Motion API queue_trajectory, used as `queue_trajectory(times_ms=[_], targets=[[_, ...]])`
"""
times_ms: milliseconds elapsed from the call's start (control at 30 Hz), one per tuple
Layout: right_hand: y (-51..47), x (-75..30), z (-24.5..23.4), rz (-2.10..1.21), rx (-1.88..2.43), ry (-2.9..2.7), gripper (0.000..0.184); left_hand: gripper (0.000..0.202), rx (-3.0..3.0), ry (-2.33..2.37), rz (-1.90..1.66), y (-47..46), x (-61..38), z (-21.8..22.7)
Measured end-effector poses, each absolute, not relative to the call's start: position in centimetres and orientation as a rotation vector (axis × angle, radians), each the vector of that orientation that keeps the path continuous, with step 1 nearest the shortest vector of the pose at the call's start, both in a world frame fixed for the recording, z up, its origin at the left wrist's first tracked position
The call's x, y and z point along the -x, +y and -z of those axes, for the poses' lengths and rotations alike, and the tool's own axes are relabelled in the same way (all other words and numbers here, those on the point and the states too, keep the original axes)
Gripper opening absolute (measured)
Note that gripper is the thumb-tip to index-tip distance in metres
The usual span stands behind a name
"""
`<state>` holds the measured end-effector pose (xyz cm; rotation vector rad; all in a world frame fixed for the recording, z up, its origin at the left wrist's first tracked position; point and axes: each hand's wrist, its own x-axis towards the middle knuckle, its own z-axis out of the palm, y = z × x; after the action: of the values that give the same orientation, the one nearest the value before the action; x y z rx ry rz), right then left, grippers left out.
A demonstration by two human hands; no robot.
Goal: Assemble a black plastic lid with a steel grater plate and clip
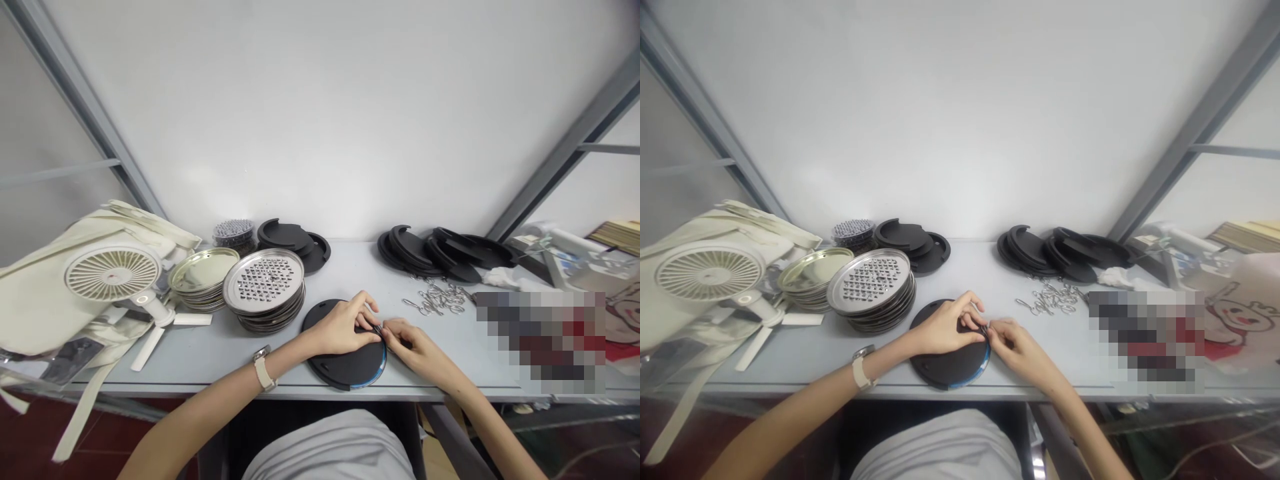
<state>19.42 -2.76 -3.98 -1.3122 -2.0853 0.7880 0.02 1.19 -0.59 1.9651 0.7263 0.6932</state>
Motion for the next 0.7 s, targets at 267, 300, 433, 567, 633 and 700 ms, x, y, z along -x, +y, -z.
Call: queue_trajectory(times_ms=[267,300,433,567,633,700], targets=[[-2.94,-19.52,3.63,-0.791,1.338,-2.030,0.039,0.038,-1.974,0.744,-0.693,1.11,0.05,0.35],[-2.94,-19.52,3.63,-0.787,1.340,-2.025,0.039,0.038,-1.975,0.746,-0.691,1.11,0.07,0.33],[-2.92,-19.50,3.64,-0.784,1.336,-2.030,0.040,0.038,-1.989,0.740,-0.688,1.12,0.14,0.36],[-2.92,-19.45,3.61,-0.776,1.341,-2.040,0.040,0.038,-2.019,0.736,-0.697,1.08,0.14,0.36],[-2.91,-19.43,3.65,-0.766,1.342,-2.042,0.041,0.042,-2.025,0.730,-0.697,1.01,0.10,0.29],[-2.89,-19.40,3.71,-0.763,1.339,-2.051,0.041,0.046,-2.023,0.713,-0.689,0.93,0.05,0.23]])
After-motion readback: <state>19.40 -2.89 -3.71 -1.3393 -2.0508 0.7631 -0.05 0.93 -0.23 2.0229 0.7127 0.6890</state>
